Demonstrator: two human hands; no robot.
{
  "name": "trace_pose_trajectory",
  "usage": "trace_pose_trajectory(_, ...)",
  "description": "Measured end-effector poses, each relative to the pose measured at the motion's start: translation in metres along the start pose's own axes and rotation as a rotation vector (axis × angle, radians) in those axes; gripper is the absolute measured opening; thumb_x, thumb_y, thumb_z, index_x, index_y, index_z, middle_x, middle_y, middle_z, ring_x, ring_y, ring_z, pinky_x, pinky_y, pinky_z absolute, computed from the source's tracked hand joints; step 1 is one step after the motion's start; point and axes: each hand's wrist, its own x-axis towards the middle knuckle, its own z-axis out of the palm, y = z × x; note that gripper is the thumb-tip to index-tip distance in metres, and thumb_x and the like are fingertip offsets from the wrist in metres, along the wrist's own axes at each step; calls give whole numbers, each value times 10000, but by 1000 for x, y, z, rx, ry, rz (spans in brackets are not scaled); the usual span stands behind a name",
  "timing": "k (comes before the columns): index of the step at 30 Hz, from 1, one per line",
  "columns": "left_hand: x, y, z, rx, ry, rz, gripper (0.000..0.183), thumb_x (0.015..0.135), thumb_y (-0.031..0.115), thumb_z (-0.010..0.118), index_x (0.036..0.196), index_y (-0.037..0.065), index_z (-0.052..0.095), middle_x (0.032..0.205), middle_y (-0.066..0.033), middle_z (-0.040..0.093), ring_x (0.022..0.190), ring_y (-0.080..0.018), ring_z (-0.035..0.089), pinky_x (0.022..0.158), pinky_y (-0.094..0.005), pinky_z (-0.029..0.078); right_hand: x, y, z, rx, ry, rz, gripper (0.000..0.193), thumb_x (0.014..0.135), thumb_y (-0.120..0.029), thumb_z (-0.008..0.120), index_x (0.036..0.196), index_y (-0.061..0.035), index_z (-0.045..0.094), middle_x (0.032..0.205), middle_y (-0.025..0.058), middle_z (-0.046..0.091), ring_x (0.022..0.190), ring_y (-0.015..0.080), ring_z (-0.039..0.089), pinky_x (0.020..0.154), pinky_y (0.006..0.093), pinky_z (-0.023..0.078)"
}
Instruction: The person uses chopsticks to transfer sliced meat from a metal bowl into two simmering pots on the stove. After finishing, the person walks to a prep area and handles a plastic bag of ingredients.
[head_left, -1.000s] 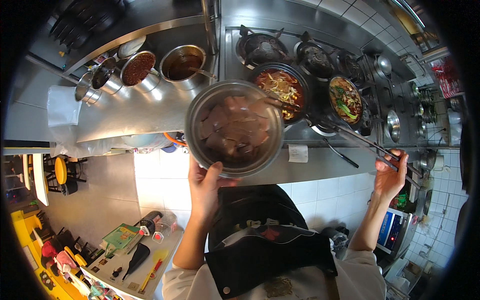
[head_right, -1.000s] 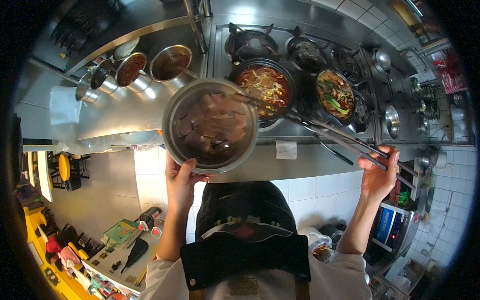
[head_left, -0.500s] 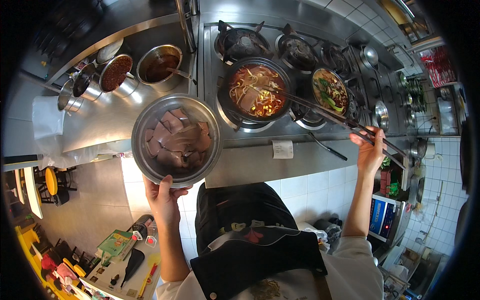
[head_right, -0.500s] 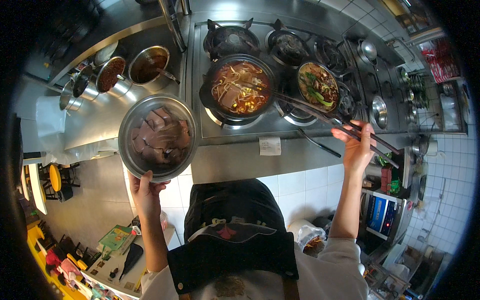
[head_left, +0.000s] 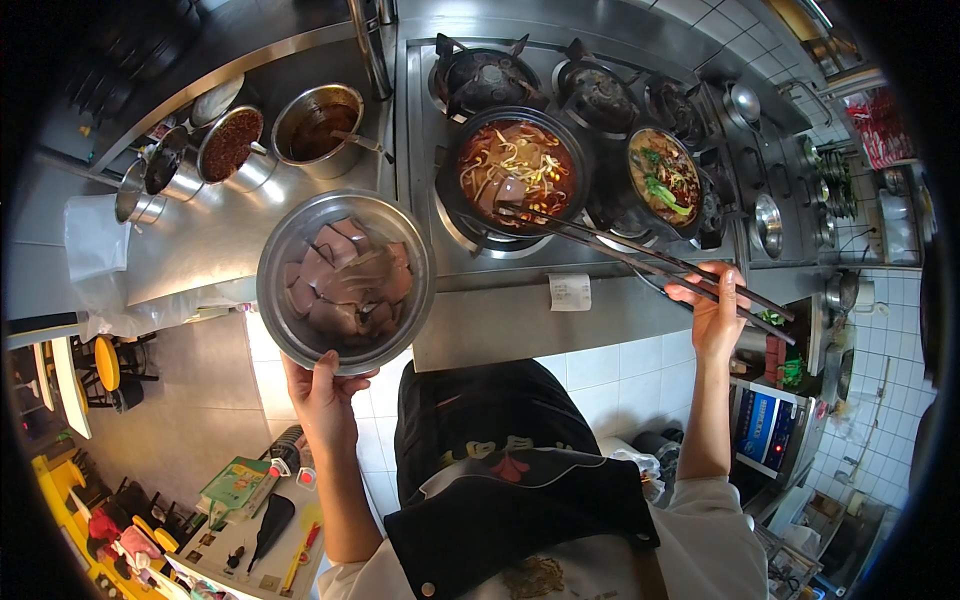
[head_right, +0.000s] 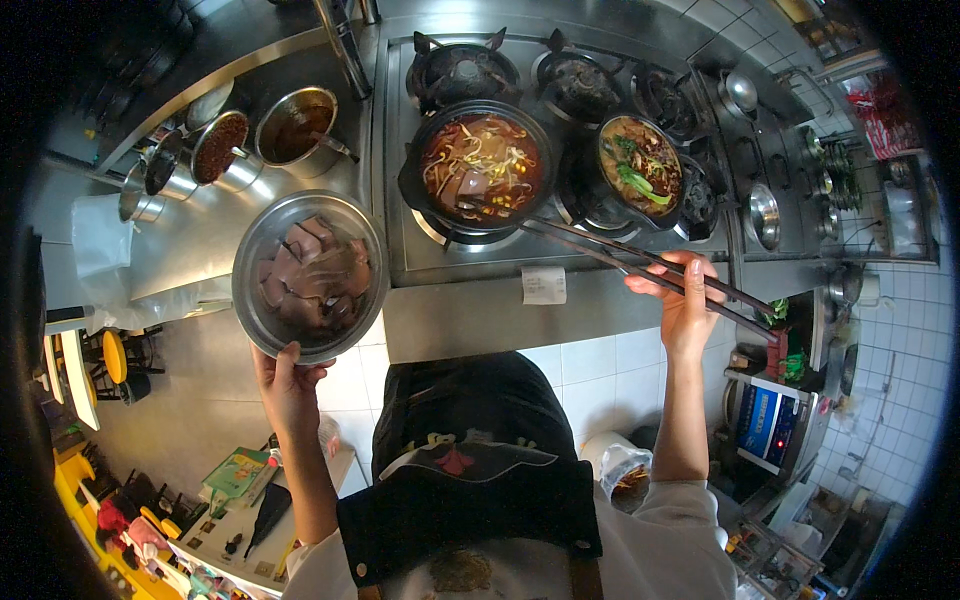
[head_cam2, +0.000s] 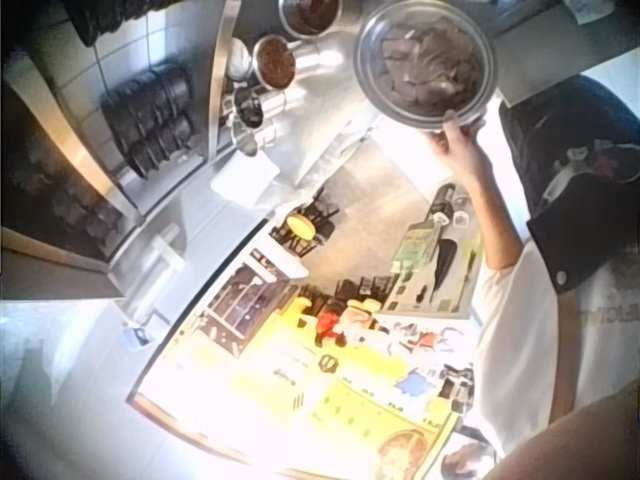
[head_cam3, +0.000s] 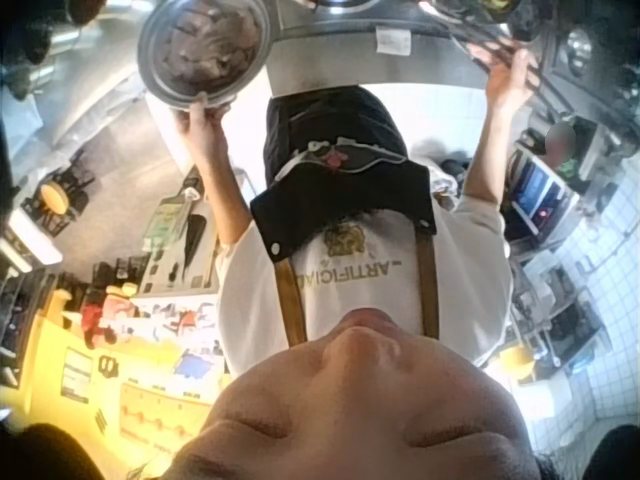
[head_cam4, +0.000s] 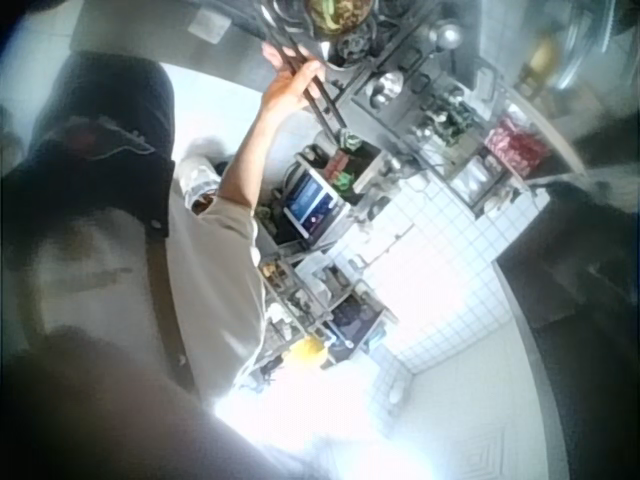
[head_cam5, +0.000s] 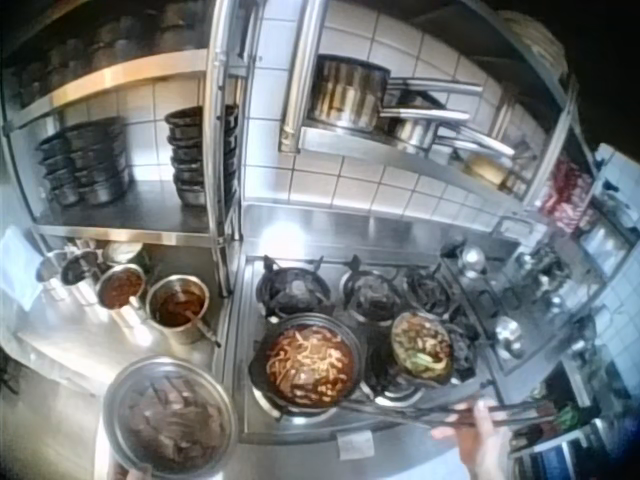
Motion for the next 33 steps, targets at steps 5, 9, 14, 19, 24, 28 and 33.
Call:
trace_pose_trajectory(5,-1,0,0,23,4,3,323,864,43,474,1177,26,395,871,-139,617,609,-227,664,463,-215,549,-4,-5,-8,15,9,-10,364,956,-269,406,990,75,521,799,202,606,641,333,651,595,402,582)
trace_pose_trajectory(9,-3,1,-2,18,2,3,320,866,45,475,1176,25,397,874,-141,618,611,-226,665,465,-210,549,-6,-4,-13,21,29,11,370,954,-267,404,995,82,521,799,202,606,639,328,649,601,404,581)
trace_pose_trajectory(14,-4,1,-2,24,-5,15,339,870,52,477,1196,24,390,880,-144,619,617,-227,667,463,-206,548,-8,-2,-15,12,27,18,374,955,-272,404,999,80,523,799,197,610,633,326,649,603,401,582)
trace_pose_trajectory(19,-6,0,-3,11,-9,11,351,867,46,479,1204,22,382,888,-145,619,615,-226,666,459,-210,546,-7,3,-13,-11,83,6,376,954,-277,412,997,77,530,800,192,612,624,319,648,590,393,584)
trace_pose_trajectory(24,-9,1,-3,6,-25,10,344,858,35,476,1188,23,379,898,-149,618,613,-229,665,458,-220,546,-10,7,-11,14,104,4,379,952,-278,415,982,79,538,794,189,610,621,315,644,580,396,586)
trace_pose_trajectory(28,-14,2,0,16,-21,-8,349,852,39,483,1185,25,379,901,-151,618,615,-231,666,459,-223,546,-12,2,-16,26,74,-4,384,952,-285,415,985,80,533,782,185,606,612,313,642,584,392,587)
trace_pose_trajectory(33,-17,1,3,10,-60,-19,362,846,53,500,1189,26,387,912,-145,616,626,-229,667,468,-222,551,-2,5,-21,91,190,-2,371,953,-280,417,1009,73,515,810,178,604,660,308,654,611,365,577)
